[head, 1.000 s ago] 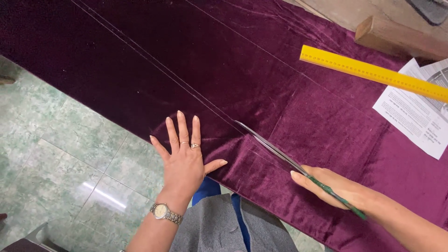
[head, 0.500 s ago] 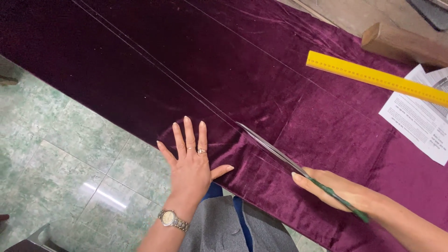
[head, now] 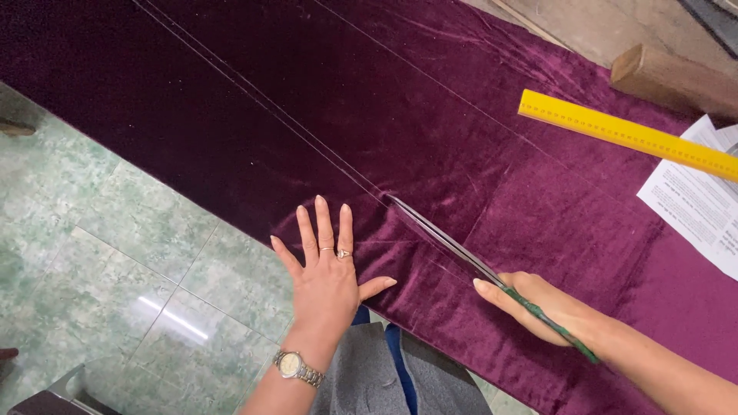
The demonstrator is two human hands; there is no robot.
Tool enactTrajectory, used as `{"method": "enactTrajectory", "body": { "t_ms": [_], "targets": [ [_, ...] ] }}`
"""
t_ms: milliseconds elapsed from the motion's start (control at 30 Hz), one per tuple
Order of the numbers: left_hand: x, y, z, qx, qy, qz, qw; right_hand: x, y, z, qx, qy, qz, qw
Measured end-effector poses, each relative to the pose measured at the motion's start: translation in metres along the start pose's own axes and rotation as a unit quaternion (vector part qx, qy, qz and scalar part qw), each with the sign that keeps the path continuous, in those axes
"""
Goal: Cutting a large piece of purple velvet fabric along a marked line using tailor scissors and preparing it for sewing.
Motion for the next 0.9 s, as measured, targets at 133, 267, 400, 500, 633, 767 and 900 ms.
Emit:
{"method": "enactTrajectory", "body": {
  "t_ms": [133,267,400,500,633,767,900],
  "targets": [
    [0.001,0.0,0.0,-0.004,-0.004,0.002,1.0,-0.007,-0.008,0.007,-0.006,-0.007,0.016,1.0],
    [0.002,-0.002,0.0,-0.01,-0.003,-0.003,1.0,-0.015,-0.023,0.007,-0.057,-0.019,0.038,0.997],
    [0.001,-0.001,0.0,-0.012,0.001,-0.012,1.0,-0.02,-0.045,-0.004,-0.072,-0.027,0.062,0.995],
    [0.001,-0.001,-0.001,-0.017,-0.002,-0.014,1.0,-0.027,-0.063,-0.005,-0.014,-0.043,0.068,0.997],
    [0.001,-0.002,-0.001,-0.016,0.006,0.014,1.0,-0.025,-0.061,-0.01,-0.005,-0.036,0.082,0.996],
    [-0.001,-0.003,-0.001,-0.015,0.006,0.014,1.0,-0.019,-0.053,-0.015,-0.014,-0.016,0.072,0.997],
    [-0.001,-0.002,-0.001,-0.02,0.005,0.009,1.0,-0.019,-0.05,-0.013,0.0,0.0,0.041,0.999]
  ]
}}
Point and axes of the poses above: each hand's wrist, its own z-axis away from the middle knuckle, its own x-axis out of the palm, y = z × x, the point moved 7 cm from there along -z, towards the middle knuckle, and after that the axes turned 15 degrees about z, right-handed, at the moved point
